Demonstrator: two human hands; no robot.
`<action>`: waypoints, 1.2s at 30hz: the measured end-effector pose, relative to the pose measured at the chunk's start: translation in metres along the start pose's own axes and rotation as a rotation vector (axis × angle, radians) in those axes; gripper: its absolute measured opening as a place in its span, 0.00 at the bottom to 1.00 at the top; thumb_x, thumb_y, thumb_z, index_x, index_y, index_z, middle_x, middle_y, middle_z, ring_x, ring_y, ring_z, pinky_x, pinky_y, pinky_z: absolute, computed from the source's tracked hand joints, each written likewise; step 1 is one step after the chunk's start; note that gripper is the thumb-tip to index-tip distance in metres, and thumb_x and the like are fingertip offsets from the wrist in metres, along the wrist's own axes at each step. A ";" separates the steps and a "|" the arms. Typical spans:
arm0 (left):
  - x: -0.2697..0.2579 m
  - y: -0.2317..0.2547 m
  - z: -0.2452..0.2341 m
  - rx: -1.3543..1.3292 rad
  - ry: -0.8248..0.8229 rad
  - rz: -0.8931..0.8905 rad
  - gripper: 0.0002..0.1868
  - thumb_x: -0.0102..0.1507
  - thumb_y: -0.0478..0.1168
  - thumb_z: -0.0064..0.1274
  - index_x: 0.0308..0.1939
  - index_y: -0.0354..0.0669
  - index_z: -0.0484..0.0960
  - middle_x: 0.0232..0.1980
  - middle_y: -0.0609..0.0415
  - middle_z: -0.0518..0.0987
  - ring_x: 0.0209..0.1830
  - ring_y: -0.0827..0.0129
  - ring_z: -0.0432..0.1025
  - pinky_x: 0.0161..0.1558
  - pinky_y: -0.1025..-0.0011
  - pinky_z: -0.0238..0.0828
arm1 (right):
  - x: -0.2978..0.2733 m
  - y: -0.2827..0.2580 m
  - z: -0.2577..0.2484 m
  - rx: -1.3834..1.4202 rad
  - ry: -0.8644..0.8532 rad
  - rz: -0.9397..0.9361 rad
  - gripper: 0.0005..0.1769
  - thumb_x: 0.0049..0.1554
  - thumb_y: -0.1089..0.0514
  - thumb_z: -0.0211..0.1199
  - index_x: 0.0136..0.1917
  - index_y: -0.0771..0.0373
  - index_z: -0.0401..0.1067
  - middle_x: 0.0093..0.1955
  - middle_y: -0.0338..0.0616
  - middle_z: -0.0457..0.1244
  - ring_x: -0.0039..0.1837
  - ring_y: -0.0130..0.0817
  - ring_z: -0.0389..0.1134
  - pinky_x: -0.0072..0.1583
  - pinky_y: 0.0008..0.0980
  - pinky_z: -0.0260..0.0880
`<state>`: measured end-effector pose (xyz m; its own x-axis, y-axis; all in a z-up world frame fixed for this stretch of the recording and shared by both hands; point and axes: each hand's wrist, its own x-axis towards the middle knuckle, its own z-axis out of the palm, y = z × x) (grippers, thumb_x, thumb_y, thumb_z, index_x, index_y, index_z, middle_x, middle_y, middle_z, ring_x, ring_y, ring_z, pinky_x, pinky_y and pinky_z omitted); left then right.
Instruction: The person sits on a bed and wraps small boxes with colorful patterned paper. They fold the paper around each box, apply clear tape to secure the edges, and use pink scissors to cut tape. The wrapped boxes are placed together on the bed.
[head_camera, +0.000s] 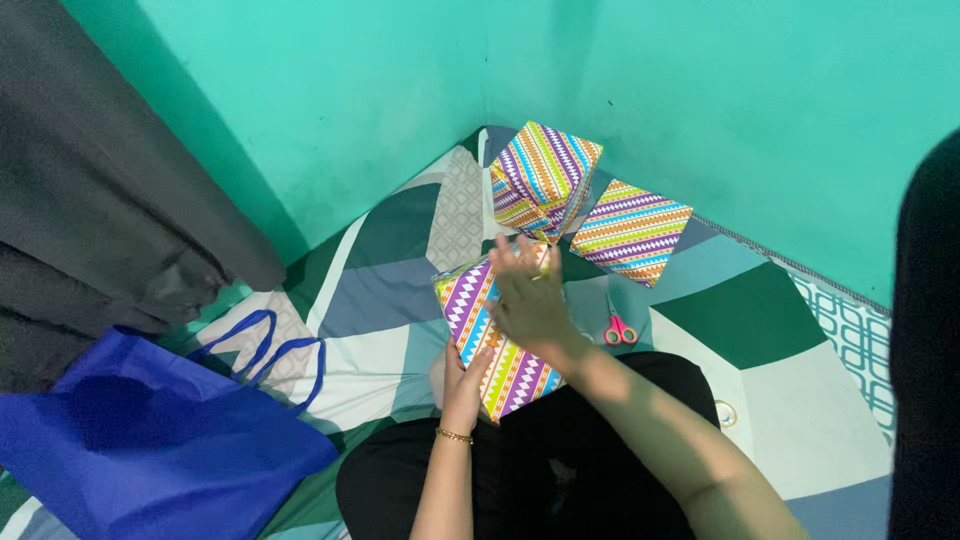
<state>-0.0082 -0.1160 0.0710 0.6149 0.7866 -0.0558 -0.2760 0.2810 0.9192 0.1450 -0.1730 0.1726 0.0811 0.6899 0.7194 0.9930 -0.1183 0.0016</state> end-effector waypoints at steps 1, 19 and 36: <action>0.001 -0.002 -0.001 -0.024 -0.013 0.034 0.36 0.62 0.41 0.56 0.71 0.35 0.58 0.59 0.45 0.77 0.52 0.66 0.76 0.52 0.67 0.76 | 0.001 -0.007 0.001 0.055 -0.070 -0.024 0.41 0.59 0.43 0.59 0.77 0.70 0.56 0.83 0.56 0.45 0.82 0.58 0.45 0.74 0.72 0.37; -0.005 0.016 -0.021 -0.064 -0.016 0.050 0.35 0.64 0.44 0.53 0.72 0.35 0.59 0.60 0.43 0.77 0.55 0.65 0.76 0.55 0.67 0.75 | -0.082 -0.002 -0.026 0.275 -0.318 -0.017 0.42 0.57 0.47 0.58 0.76 0.72 0.52 0.81 0.60 0.45 0.81 0.60 0.42 0.76 0.62 0.33; 0.028 -0.052 -0.063 -0.306 -0.227 -0.269 0.33 0.67 0.52 0.49 0.70 0.33 0.68 0.64 0.42 0.77 0.60 0.61 0.75 0.58 0.63 0.74 | -0.010 0.039 -0.045 0.882 -0.106 0.228 0.37 0.71 0.44 0.26 0.85 0.67 0.32 0.89 0.57 0.29 0.89 0.55 0.27 0.84 0.52 0.26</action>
<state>-0.0230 -0.0739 -0.0030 0.8315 0.5326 -0.1581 -0.2688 0.6348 0.7244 0.1792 -0.2169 0.1964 0.2473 0.7839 0.5695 0.6546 0.2982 -0.6947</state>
